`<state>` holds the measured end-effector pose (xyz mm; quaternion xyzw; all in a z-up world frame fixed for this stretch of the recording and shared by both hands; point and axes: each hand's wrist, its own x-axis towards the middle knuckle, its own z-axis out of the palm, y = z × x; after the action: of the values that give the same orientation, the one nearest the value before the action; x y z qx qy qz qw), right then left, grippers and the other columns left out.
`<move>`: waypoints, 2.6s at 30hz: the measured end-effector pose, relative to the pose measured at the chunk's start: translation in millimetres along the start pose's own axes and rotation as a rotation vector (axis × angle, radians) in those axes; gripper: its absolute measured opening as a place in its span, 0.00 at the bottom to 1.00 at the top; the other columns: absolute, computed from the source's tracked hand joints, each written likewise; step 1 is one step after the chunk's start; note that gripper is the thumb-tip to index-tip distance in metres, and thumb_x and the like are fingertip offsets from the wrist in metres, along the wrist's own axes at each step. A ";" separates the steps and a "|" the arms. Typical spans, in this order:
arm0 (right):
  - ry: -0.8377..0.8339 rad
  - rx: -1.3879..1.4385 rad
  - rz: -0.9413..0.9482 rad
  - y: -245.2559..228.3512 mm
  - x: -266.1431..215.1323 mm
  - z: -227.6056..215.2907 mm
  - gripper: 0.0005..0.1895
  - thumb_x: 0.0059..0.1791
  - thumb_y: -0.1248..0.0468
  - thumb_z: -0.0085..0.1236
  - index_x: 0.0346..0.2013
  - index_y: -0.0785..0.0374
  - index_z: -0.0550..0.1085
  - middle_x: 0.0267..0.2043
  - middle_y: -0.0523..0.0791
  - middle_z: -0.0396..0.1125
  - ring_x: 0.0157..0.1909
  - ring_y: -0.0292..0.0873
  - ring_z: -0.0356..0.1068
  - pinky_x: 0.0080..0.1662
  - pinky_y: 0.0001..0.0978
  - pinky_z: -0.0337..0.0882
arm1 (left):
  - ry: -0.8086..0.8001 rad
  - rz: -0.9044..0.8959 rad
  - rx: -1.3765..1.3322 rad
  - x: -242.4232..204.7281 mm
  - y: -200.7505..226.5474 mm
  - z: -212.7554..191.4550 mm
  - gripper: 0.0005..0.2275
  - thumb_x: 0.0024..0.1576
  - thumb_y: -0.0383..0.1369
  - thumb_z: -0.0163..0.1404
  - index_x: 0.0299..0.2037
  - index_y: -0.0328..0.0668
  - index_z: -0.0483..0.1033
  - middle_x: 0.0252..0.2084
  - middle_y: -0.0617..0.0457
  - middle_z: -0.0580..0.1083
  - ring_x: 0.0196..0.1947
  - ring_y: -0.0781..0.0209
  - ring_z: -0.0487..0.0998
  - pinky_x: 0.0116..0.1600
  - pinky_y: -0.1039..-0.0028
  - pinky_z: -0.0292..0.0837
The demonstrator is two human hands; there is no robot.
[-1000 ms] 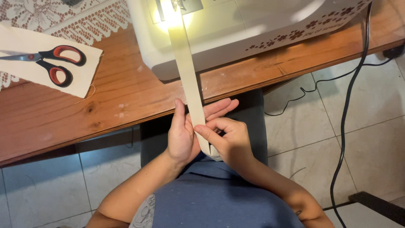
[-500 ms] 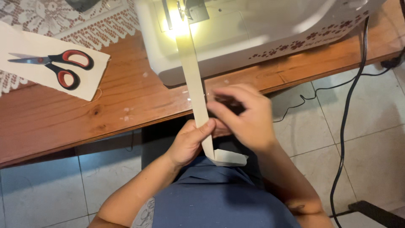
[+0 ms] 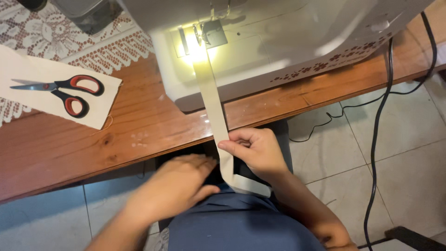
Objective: The person guides a white fabric strip through a sewing machine, aligning it under the needle and stitching along its length. They repeatedly adjust the fabric with both hands to maintain alignment as the machine sews.
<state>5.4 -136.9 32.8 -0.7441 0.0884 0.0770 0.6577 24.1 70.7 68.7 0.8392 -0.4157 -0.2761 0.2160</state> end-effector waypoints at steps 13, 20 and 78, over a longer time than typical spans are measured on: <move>0.054 -0.049 -0.017 17.9 6.2 3.0 0.08 0.45 0.62 0.71 0.24 0.62 0.83 0.20 0.34 0.66 0.26 0.26 0.57 0.30 0.20 0.59 | 0.730 0.242 0.657 33.7 -0.5 -77.0 0.26 0.64 0.46 0.51 0.61 0.26 0.70 0.65 0.35 0.70 0.66 0.40 0.70 0.71 0.51 0.59; 0.086 -0.105 0.061 16.1 13.4 4.5 0.13 0.45 0.63 0.71 0.17 0.60 0.77 0.16 0.34 0.58 0.23 0.29 0.52 0.28 0.24 0.53 | 0.770 0.260 0.734 40.0 -0.8 -83.8 0.26 0.64 0.48 0.49 0.59 0.28 0.72 0.61 0.37 0.73 0.62 0.42 0.73 0.69 0.52 0.61; 0.148 -0.275 -0.288 11.4 22.7 0.5 0.15 0.47 0.63 0.66 0.17 0.57 0.73 0.16 0.34 0.52 0.23 0.29 0.50 0.26 0.26 0.54 | 0.859 0.242 0.815 60.8 -8.1 -91.8 0.34 0.66 0.58 0.37 0.57 0.25 0.75 0.57 0.33 0.75 0.59 0.44 0.77 0.70 0.54 0.61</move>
<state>24.8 -138.4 16.5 -0.8355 0.0178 -0.0615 0.5457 118.3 37.8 115.9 0.8375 -0.4560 0.2958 0.0555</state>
